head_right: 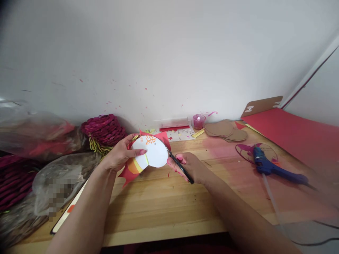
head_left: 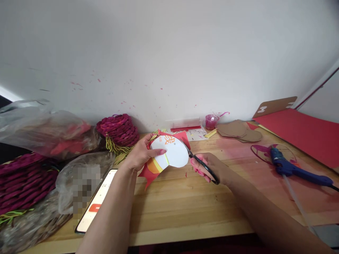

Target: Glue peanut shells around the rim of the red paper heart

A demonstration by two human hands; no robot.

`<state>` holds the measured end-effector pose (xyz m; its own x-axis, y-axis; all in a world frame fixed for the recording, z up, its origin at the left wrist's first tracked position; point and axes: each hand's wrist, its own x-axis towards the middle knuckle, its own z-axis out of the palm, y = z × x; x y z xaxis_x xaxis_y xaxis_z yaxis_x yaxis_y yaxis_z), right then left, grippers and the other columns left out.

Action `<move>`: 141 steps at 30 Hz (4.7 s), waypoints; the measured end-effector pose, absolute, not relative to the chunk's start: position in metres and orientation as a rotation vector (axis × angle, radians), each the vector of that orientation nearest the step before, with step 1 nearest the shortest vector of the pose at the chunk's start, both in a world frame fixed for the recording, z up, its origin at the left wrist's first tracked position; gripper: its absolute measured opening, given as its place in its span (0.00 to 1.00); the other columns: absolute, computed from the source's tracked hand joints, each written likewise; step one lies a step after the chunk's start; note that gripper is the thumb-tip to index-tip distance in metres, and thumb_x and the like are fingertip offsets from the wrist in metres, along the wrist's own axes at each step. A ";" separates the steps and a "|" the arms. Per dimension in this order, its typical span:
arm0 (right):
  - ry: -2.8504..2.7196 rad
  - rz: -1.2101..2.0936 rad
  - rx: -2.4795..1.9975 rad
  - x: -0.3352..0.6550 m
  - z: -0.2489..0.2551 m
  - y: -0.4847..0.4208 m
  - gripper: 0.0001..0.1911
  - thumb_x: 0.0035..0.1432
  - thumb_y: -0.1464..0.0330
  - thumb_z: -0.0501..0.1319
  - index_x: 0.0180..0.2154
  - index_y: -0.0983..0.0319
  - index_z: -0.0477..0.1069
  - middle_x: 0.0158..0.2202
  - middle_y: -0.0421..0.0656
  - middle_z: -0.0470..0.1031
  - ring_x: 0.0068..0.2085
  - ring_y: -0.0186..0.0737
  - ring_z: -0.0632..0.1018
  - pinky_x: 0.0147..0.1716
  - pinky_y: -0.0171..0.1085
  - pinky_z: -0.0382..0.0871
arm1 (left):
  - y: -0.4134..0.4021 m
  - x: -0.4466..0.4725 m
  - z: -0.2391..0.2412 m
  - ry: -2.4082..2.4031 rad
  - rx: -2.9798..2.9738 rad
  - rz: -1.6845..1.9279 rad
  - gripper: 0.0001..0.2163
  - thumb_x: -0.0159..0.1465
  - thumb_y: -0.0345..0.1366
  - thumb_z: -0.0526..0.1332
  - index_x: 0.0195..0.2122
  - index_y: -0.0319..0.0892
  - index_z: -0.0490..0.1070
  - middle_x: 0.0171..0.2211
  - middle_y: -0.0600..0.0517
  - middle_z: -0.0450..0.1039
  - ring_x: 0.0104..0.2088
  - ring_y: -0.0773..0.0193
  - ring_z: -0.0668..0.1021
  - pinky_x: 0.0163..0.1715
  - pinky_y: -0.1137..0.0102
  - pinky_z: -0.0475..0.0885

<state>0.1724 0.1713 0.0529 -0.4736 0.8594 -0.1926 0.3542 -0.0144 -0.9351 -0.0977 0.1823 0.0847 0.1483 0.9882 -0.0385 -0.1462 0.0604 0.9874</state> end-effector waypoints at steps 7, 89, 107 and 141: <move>-1.772 1.523 -1.314 0.169 0.055 0.171 0.26 0.57 0.45 0.62 0.24 0.60 0.62 0.15 0.33 0.58 0.14 0.28 0.59 0.12 0.31 0.54 | 0.184 -0.098 0.084 1.111 1.137 1.164 0.32 0.44 0.32 0.78 0.50 0.43 0.69 0.43 0.47 0.80 0.39 0.57 0.82 0.40 0.63 0.79; -1.935 1.346 -1.324 0.172 0.044 0.168 0.25 0.56 0.49 0.66 0.24 0.59 0.59 0.16 0.32 0.59 0.17 0.28 0.60 0.19 0.33 0.45 | 0.182 -0.112 0.084 0.984 1.211 0.983 0.29 0.48 0.30 0.76 0.51 0.46 0.71 0.45 0.50 0.80 0.43 0.56 0.81 0.44 0.62 0.76; -2.007 1.303 -1.351 0.174 0.044 0.173 0.25 0.55 0.49 0.67 0.22 0.59 0.60 0.16 0.33 0.59 0.17 0.29 0.58 0.18 0.34 0.46 | 0.189 -0.113 0.080 0.957 1.411 0.808 0.27 0.50 0.33 0.75 0.51 0.45 0.70 0.46 0.47 0.80 0.44 0.54 0.81 0.45 0.60 0.74; -2.080 1.347 -1.319 0.173 0.043 0.170 0.26 0.54 0.47 0.67 0.24 0.59 0.60 0.22 0.34 0.57 0.23 0.31 0.59 0.21 0.34 0.45 | 0.190 -0.114 0.079 0.969 1.700 0.605 0.26 0.52 0.38 0.73 0.52 0.47 0.73 0.49 0.50 0.78 0.47 0.54 0.79 0.46 0.64 0.72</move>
